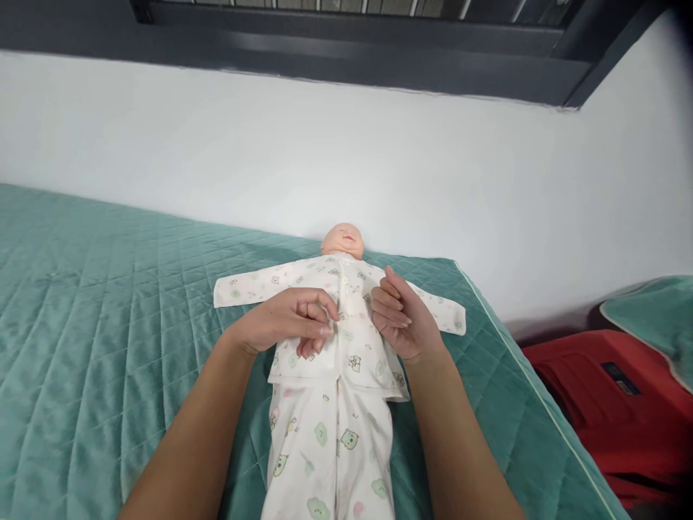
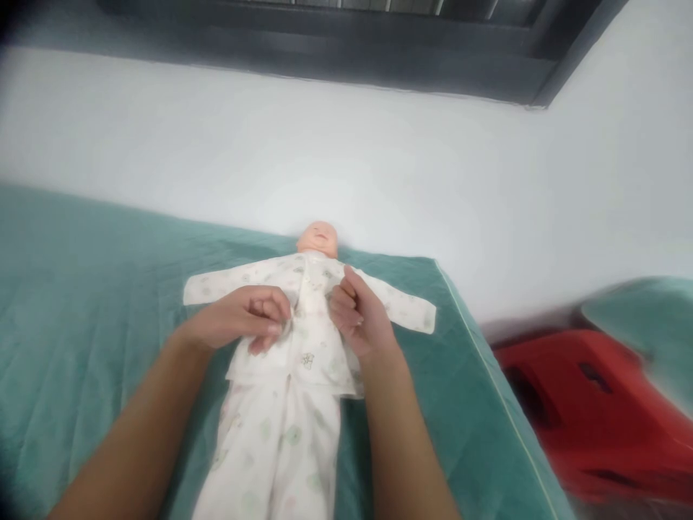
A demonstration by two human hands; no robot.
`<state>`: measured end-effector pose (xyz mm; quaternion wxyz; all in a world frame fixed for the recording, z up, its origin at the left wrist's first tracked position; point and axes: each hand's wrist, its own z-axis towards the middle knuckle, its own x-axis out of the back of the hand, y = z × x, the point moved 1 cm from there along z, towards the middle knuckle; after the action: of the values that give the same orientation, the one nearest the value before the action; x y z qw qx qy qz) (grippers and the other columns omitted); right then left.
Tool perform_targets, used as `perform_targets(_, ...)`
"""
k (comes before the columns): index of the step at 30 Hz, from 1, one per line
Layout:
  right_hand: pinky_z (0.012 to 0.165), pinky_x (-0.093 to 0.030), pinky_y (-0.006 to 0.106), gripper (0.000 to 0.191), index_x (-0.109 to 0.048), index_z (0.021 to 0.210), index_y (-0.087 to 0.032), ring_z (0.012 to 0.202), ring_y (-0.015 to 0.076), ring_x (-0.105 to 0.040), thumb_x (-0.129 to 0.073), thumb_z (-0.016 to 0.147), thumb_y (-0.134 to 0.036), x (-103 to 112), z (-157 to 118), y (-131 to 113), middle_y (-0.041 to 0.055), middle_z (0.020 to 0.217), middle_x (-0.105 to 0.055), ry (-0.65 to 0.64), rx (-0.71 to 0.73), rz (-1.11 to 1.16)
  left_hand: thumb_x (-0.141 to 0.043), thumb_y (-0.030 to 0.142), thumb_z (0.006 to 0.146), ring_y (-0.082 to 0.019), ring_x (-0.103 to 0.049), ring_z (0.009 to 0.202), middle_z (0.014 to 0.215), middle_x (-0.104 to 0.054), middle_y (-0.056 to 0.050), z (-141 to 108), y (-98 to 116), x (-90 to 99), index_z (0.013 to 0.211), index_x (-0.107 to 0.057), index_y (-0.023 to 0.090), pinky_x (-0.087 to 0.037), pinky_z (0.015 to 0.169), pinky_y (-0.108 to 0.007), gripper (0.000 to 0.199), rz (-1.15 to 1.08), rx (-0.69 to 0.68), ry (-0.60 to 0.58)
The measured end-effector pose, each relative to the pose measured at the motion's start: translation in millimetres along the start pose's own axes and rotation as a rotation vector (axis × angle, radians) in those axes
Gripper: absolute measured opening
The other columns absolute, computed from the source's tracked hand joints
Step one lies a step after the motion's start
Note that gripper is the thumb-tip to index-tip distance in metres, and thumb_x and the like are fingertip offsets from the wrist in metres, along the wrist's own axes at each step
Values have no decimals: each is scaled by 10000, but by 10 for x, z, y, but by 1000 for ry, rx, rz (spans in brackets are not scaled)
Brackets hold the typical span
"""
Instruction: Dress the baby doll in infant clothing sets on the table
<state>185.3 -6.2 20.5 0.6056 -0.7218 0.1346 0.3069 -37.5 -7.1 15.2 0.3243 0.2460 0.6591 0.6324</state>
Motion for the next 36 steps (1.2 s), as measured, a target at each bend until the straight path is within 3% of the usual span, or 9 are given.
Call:
perform_targets(4, 314, -175, 163, 574, -224, 549, -210, 355, 48, -111, -590, 955, -385, 67, -7, 3, -98, 437, -222, 0, 27, 159, -690, 306, 873, -84, -520, 418, 568, -611, 6, 24, -72, 30, 939, -619, 152, -384, 424, -191, 183, -159, -156, 54)
perform_targets(6, 310, -196, 164, 588, -202, 534, -209, 332, 44, -140, -550, 982, -365, 82, -9, 17, -96, 416, -232, -73, 30, 276, -710, 301, 859, -54, -462, 406, 567, -552, 30, 41, -69, 16, 826, -583, 158, -346, 408, -168, 195, -313, -227, 101)
perform_targets(9, 307, -214, 172, 591, -212, 510, -206, 310, 39, -183, -471, 1019, -354, 80, -5, 38, -89, 405, -256, -196, 57, 442, -728, 284, 843, -27, -374, 411, 549, -426, 63, 50, -24, 10, 650, -423, 168, -295, 395, -144, 379, -609, -333, 204)
perform_targets(16, 365, -275, 203, 573, -243, 528, -208, 353, 55, -244, -494, 1005, -405, 34, -8, 60, -86, 446, -257, -200, 156, 559, -465, 289, 1001, -56, -131, 351, 459, -140, 79, 27, -23, 192, 586, -204, 198, -152, 344, -210, 498, -1000, -515, 426)
perform_targets(22, 437, -341, 215, 586, -224, 552, -208, 420, 72, -258, -545, 963, -475, 2, -42, 67, -80, 492, -253, -176, 205, 523, -449, 286, 994, -71, -113, 370, 459, -128, 71, 29, -44, 211, 589, -176, 203, -164, 366, -236, 495, -1034, -549, 462)
perform_targets(30, 369, -193, 214, 609, -171, 521, -206, 383, 63, -179, -529, 974, -402, -11, -15, 87, -86, 454, -157, -110, 206, 528, -463, 294, 982, -79, -65, 384, 462, -73, 73, 28, -27, 190, 579, -161, 202, -149, 372, -242, 512, -1009, -538, 513)
perform_targets(36, 367, -160, 229, 601, -147, 518, -205, 384, 70, -144, -509, 975, -350, -35, -23, 93, -80, 451, -129, -69, 210, 486, -478, 271, 963, -80, -57, 383, 470, -47, 74, 55, -30, 156, 579, -158, 201, -133, 376, -245, 505, -1002, -498, 522)
